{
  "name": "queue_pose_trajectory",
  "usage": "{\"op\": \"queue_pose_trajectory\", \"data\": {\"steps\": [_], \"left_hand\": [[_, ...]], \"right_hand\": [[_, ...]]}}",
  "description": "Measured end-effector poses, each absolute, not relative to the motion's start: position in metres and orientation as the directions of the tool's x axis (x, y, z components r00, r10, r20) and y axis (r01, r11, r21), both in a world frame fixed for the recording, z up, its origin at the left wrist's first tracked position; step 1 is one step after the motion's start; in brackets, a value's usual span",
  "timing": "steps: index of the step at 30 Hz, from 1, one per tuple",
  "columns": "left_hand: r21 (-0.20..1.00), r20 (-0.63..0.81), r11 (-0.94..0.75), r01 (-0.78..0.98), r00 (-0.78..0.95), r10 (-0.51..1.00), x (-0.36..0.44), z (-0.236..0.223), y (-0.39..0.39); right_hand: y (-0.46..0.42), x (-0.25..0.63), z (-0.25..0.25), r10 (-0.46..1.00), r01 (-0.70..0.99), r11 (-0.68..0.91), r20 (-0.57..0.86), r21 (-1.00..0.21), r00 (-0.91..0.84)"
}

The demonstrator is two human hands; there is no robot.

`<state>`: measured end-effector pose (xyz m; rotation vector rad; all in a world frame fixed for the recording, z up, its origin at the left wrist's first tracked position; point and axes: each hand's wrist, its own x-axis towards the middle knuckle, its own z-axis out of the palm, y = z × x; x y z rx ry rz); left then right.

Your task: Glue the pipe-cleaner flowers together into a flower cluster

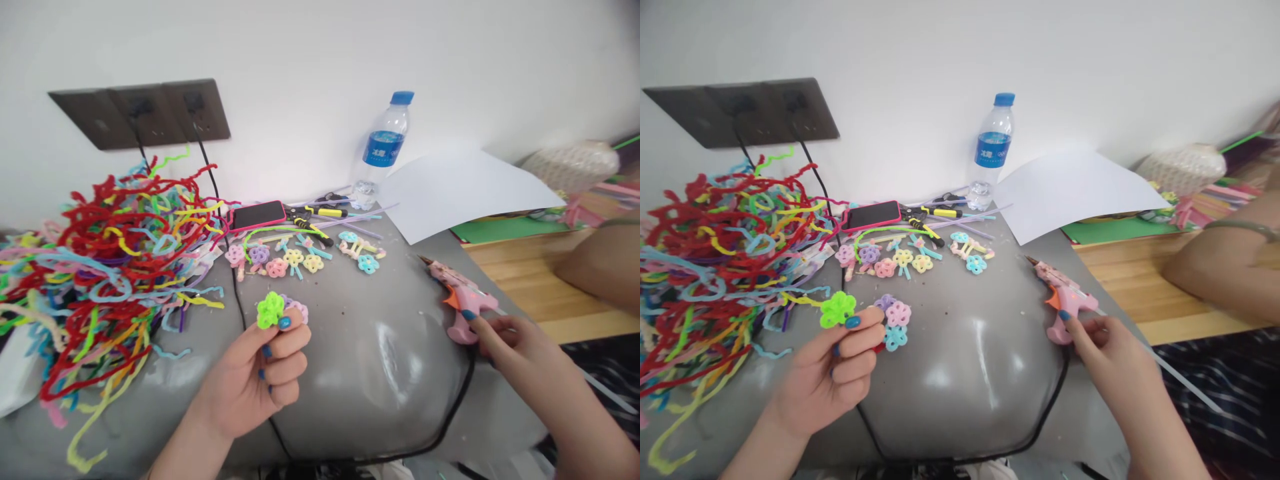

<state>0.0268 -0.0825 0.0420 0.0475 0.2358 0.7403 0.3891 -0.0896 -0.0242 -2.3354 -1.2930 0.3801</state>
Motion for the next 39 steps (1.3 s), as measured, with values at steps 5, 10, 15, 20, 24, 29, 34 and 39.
{"op": "queue_pose_trajectory", "data": {"steps": [5, 10, 15, 20, 24, 29, 34, 39], "left_hand": [[-0.032, -0.153, 0.715, -0.698, 0.710, 0.687, 0.034, 0.037, -0.090], [0.028, -0.103, 0.765, -0.643, 0.759, 0.642, 0.043, 0.030, -0.094], [0.286, -0.170, 0.862, -0.418, 0.864, 0.475, 0.056, 0.028, -0.095], [0.332, -0.231, 0.891, -0.310, 0.889, 0.396, 0.066, 0.024, -0.100], [0.317, -0.291, 0.903, -0.292, 0.876, 0.385, 0.063, 0.021, -0.104], [0.581, -0.445, 0.778, -0.238, 0.708, 0.548, 0.050, 0.016, -0.110], [0.896, -0.408, 0.443, 0.008, 0.407, 0.817, 0.037, 0.012, -0.111], [0.913, -0.406, 0.346, 0.218, 0.394, 0.824, 0.030, 0.002, -0.118]], "right_hand": [[-0.084, 0.376, -0.017, 0.831, 0.663, -0.502, -0.096, -0.555, 0.548], [-0.087, 0.365, -0.003, 0.854, 0.683, -0.460, -0.071, -0.567, 0.516], [-0.100, 0.311, 0.025, 0.981, 0.466, -0.072, 0.022, -0.882, 0.193], [-0.101, 0.253, 0.031, 0.962, 0.114, 0.113, 0.080, -0.987, -0.261], [-0.100, 0.243, 0.025, 0.952, 0.002, -0.043, -0.041, -0.999, -0.302], [-0.098, 0.244, 0.020, 0.888, -0.075, -0.286, -0.235, -0.955, -0.394], [-0.097, 0.234, 0.016, 0.862, -0.070, -0.329, -0.269, -0.942, -0.430], [-0.096, 0.229, -0.008, 0.942, 0.041, -0.193, -0.197, -0.980, -0.272]]}}
